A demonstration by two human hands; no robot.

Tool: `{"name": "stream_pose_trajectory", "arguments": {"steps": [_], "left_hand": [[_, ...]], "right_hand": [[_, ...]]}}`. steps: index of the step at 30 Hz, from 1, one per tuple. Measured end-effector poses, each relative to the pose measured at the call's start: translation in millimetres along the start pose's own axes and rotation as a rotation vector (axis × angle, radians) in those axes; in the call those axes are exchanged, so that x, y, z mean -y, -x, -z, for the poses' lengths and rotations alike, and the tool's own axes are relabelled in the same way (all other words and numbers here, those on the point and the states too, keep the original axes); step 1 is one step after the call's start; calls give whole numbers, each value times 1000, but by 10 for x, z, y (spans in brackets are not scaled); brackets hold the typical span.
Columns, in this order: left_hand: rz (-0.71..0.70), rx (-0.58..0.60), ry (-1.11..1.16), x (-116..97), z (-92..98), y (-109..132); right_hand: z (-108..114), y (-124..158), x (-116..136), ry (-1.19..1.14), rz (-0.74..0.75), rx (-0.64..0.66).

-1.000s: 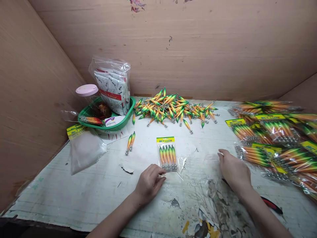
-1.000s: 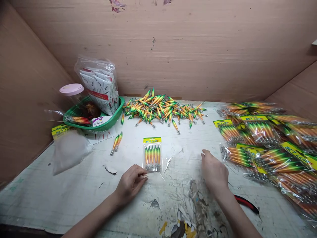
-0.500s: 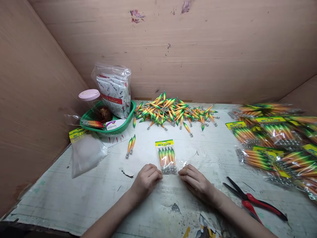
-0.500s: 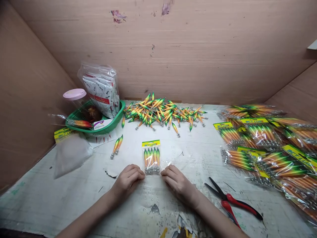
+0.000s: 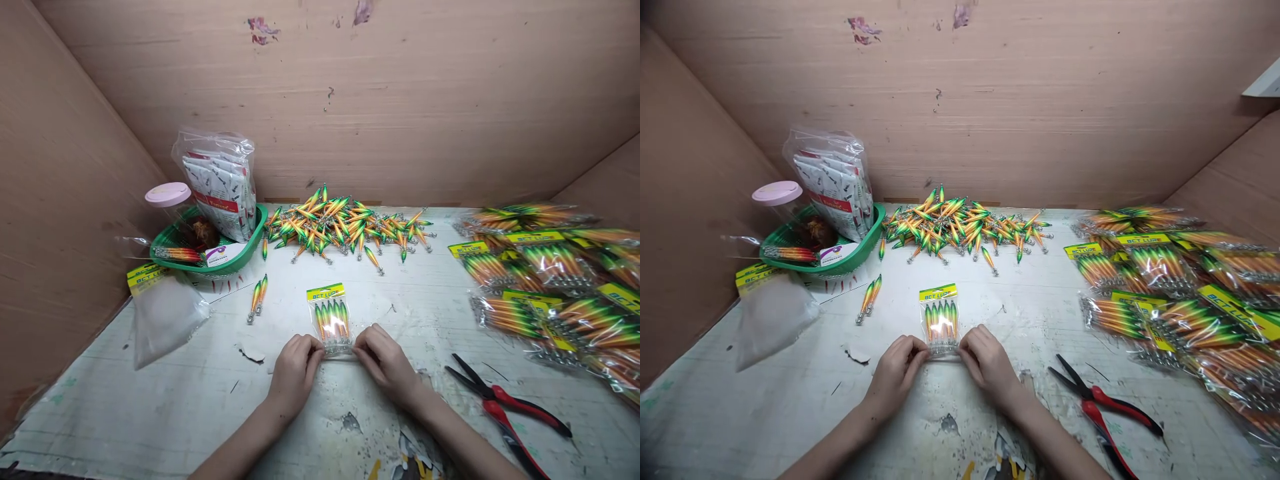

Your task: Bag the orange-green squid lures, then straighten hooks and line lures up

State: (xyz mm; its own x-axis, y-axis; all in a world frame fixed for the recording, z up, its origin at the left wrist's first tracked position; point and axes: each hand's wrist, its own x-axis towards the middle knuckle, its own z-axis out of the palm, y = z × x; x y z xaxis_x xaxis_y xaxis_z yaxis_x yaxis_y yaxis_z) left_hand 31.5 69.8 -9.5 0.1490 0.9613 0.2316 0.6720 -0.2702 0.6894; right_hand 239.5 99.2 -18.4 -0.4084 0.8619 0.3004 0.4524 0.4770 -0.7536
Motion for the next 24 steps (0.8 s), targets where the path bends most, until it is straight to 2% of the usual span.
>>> {"name": "stream_pose_trajectory", "arguments": {"steps": [6,11,14,17,20,22,24], "left_hand": [[188,-23,-126,-18,-60,-37],[276,-11,-237,-22,-113,-157],[303,-37,-322,-23,-106,-249],[288,-97,-383,-17,-36,-318],[238,-99,-344,4,52,-343],[241,-81,-182,21,63,-353],[341,-118,160,9,17,-372]], "right_hand": [[-140,-92,134,17,-316,-62],[-213,-188,157,19,-569,-101],[-230,-270,138,8,-662,-103],[-228,-351,164,-29,-686,-108],[-191,-377,280,-100,-649,-150],[-161,-353,378,-153,-595,-194],[-154,-313,444,-257,-538,-232]]}}
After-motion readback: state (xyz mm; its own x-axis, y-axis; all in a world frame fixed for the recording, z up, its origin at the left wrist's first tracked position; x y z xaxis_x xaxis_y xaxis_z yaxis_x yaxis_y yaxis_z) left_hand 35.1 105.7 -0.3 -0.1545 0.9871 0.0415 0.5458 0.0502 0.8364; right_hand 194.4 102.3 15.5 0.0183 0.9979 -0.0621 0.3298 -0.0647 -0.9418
